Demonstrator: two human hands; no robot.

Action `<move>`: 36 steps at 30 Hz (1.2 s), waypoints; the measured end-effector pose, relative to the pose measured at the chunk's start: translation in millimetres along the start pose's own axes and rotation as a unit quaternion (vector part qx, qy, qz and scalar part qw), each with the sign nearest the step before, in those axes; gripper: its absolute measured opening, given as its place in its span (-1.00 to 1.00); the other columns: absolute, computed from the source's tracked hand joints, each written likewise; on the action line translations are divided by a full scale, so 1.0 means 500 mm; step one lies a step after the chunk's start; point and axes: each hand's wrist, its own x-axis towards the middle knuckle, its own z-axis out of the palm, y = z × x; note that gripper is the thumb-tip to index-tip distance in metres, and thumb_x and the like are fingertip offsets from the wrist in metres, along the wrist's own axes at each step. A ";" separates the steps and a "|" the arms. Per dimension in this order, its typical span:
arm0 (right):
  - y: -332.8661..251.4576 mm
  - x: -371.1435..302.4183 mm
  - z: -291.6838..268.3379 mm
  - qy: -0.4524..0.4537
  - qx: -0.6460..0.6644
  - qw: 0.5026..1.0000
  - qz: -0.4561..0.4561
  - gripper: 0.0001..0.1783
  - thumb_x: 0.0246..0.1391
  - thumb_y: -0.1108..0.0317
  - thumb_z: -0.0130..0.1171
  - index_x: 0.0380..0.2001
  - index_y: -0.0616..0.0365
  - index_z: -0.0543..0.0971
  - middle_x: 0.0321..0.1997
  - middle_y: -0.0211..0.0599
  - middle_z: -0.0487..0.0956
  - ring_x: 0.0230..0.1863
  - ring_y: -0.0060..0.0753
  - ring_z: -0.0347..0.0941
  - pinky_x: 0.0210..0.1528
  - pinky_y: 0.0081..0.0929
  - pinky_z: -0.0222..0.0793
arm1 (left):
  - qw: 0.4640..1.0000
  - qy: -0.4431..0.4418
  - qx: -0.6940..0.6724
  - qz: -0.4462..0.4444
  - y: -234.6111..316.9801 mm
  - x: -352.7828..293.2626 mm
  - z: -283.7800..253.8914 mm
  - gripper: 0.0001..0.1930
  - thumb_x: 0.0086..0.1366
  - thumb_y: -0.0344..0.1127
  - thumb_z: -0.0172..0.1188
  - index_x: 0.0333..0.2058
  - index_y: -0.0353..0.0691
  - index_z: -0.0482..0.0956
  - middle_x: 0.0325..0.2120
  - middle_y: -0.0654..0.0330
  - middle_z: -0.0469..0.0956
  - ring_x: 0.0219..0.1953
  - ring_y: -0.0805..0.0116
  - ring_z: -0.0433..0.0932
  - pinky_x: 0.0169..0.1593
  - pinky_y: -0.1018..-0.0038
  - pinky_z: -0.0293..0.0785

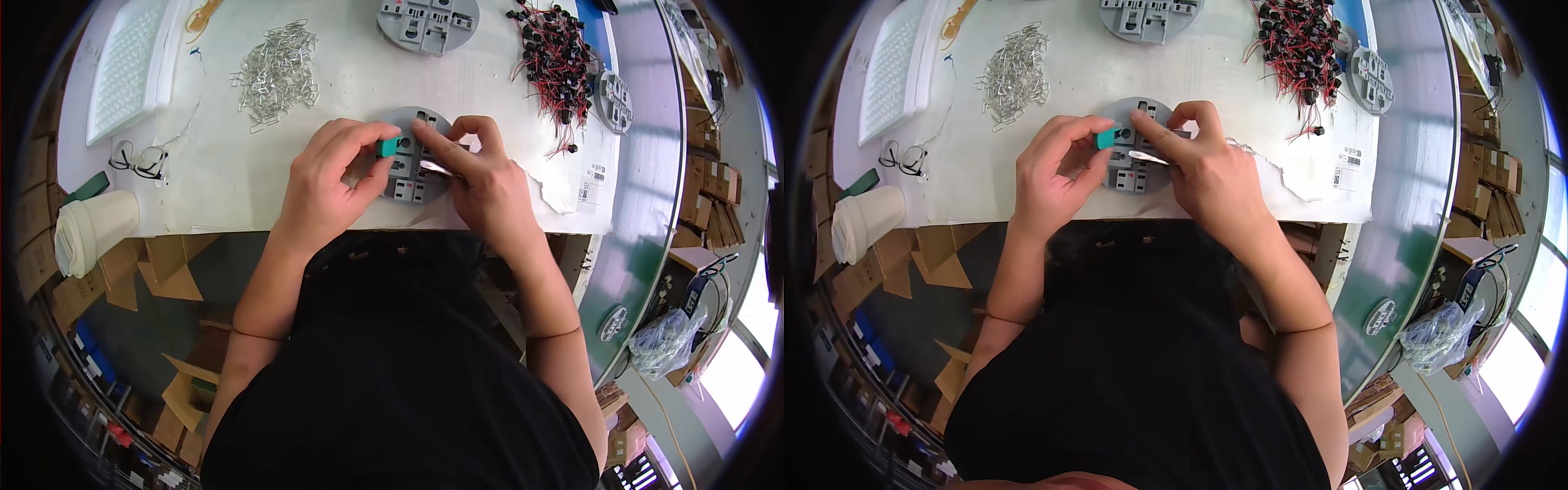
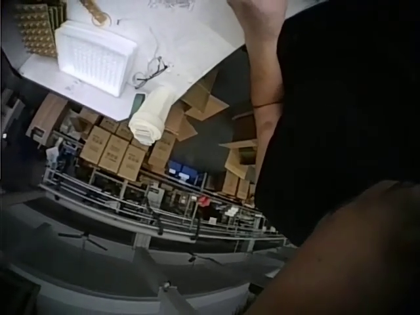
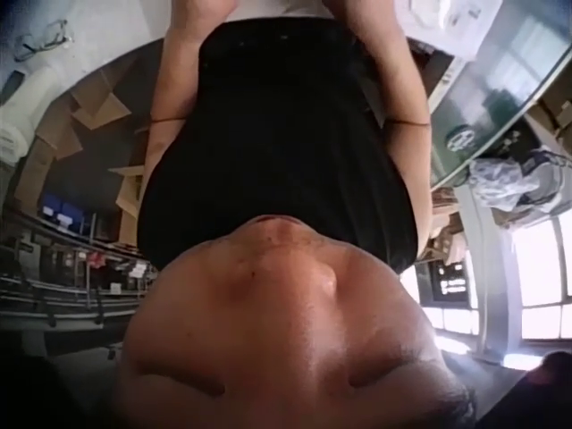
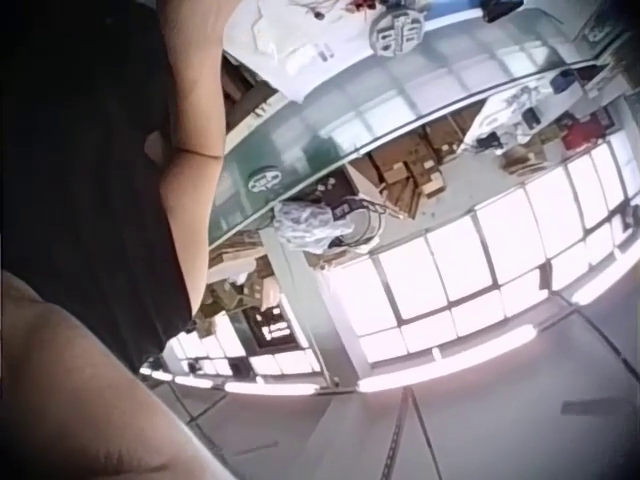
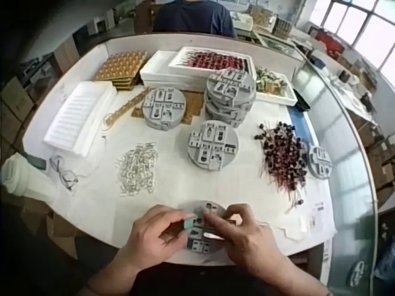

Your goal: Assemble small electronic components onto a circular grey base at a workbench using hands and a manual tool.

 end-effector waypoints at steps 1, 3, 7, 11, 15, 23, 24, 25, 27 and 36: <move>-0.002 -0.001 -0.001 -0.016 -0.023 1.000 0.009 -0.33 0.07 0.63 0.38 0.27 -0.08 0.66 -0.01 -0.19 0.60 -0.31 -0.21 0.65 -0.22 -0.28 0.62 | 1.000 0.004 0.002 -0.003 0.001 0.002 0.001 -0.67 0.25 -0.65 0.38 -0.01 -0.31 0.69 -0.20 0.19 0.64 -0.25 0.44 0.66 -0.18 0.52 0.63; 0.013 -0.006 0.009 0.024 0.015 1.000 0.000 -0.33 0.07 0.62 0.37 0.28 -0.10 0.65 -0.01 -0.21 0.59 -0.32 -0.21 0.65 -0.25 -0.28 0.62 | 1.000 0.013 0.005 -0.009 0.002 0.005 0.001 -0.67 0.22 -0.61 0.40 -0.03 -0.24 0.70 -0.24 0.17 0.65 -0.29 0.37 0.66 -0.23 0.47 0.63; 0.023 -0.010 0.015 0.091 0.046 0.994 -0.029 -0.34 0.08 0.60 0.36 0.27 -0.12 0.66 0.00 -0.26 0.59 -0.34 -0.22 0.66 -0.32 -0.28 0.61 | 1.000 0.018 -0.020 -0.014 0.014 0.016 -0.012 -0.69 0.24 -0.59 0.38 -0.03 -0.23 0.71 -0.29 0.17 0.65 -0.28 0.35 0.66 -0.21 0.44 0.62; 0.021 -0.019 0.017 0.080 -0.029 0.995 -0.045 -0.45 0.10 0.57 0.38 0.18 -0.07 0.69 0.00 -0.29 0.60 -0.36 -0.26 0.66 -0.40 -0.34 0.58 | 0.998 -0.024 0.041 0.035 0.027 0.051 -0.029 -0.68 0.28 -0.55 0.39 0.02 -0.30 0.71 -0.25 0.15 0.70 -0.26 0.39 0.66 -0.17 0.46 0.61; 0.037 -0.030 0.038 0.132 -0.021 0.988 -0.072 -0.59 0.11 0.54 0.40 0.05 0.04 0.70 0.02 -0.28 0.62 -0.37 -0.29 0.66 -0.44 -0.37 0.56 | 0.987 -0.098 0.117 0.046 0.041 0.095 -0.018 -0.70 0.28 -0.51 0.40 0.00 -0.27 0.73 -0.29 0.14 0.70 -0.30 0.33 0.67 -0.21 0.41 0.61; 0.039 -0.038 0.042 0.165 -0.030 0.982 -0.091 -0.75 0.13 0.53 0.40 -0.10 0.14 0.68 0.05 -0.25 0.65 -0.37 -0.27 0.67 -0.43 -0.38 0.57 | 0.958 -0.198 0.193 0.071 0.067 0.142 0.000 -0.68 0.25 -0.43 0.44 -0.01 -0.26 0.74 -0.34 0.13 0.68 -0.32 0.16 0.67 -0.21 0.33 0.61; 0.038 -0.038 0.038 0.158 -0.029 0.983 -0.083 -0.75 0.13 0.53 0.40 -0.10 0.14 0.69 0.04 -0.25 0.65 -0.37 -0.26 0.67 -0.42 -0.38 0.57 | 0.959 -0.199 0.188 0.074 0.074 0.146 0.003 -0.68 0.25 -0.43 0.44 -0.01 -0.26 0.74 -0.34 0.13 0.68 -0.32 0.16 0.67 -0.21 0.33 0.61; 0.037 -0.038 0.036 0.151 -0.029 0.985 -0.075 -0.76 0.14 0.54 0.40 -0.11 0.14 0.69 0.03 -0.24 0.66 -0.37 -0.25 0.67 -0.42 -0.38 0.57 | 0.947 -0.216 0.227 0.070 0.081 0.149 0.003 -0.65 0.22 -0.41 0.46 0.01 -0.25 0.74 -0.30 0.12 0.68 -0.29 0.13 0.67 -0.18 0.32 0.60; 0.036 -0.040 0.038 0.167 -0.001 0.983 -0.078 -0.75 0.13 0.53 0.40 -0.11 0.13 0.69 0.03 -0.26 0.65 -0.40 -0.27 0.66 -0.45 -0.38 0.55 | 0.918 -0.250 0.301 0.065 0.094 0.153 -0.002 -0.58 0.18 -0.35 0.49 0.04 -0.23 0.74 -0.23 0.10 0.68 -0.23 0.09 0.66 -0.11 0.28 0.60; 0.131 -0.090 -0.098 0.325 0.015 0.940 0.105 -0.76 0.16 0.56 0.40 -0.09 0.17 0.72 -0.21 -0.32 0.72 -0.51 -0.55 0.48 -0.49 -0.55 0.38 | 0.863 -0.308 0.392 0.082 0.162 0.133 0.012 -0.12 0.00 -0.20 0.59 0.36 -0.02 0.49 0.11 0.08 0.52 0.06 0.02 0.56 0.09 0.24 0.58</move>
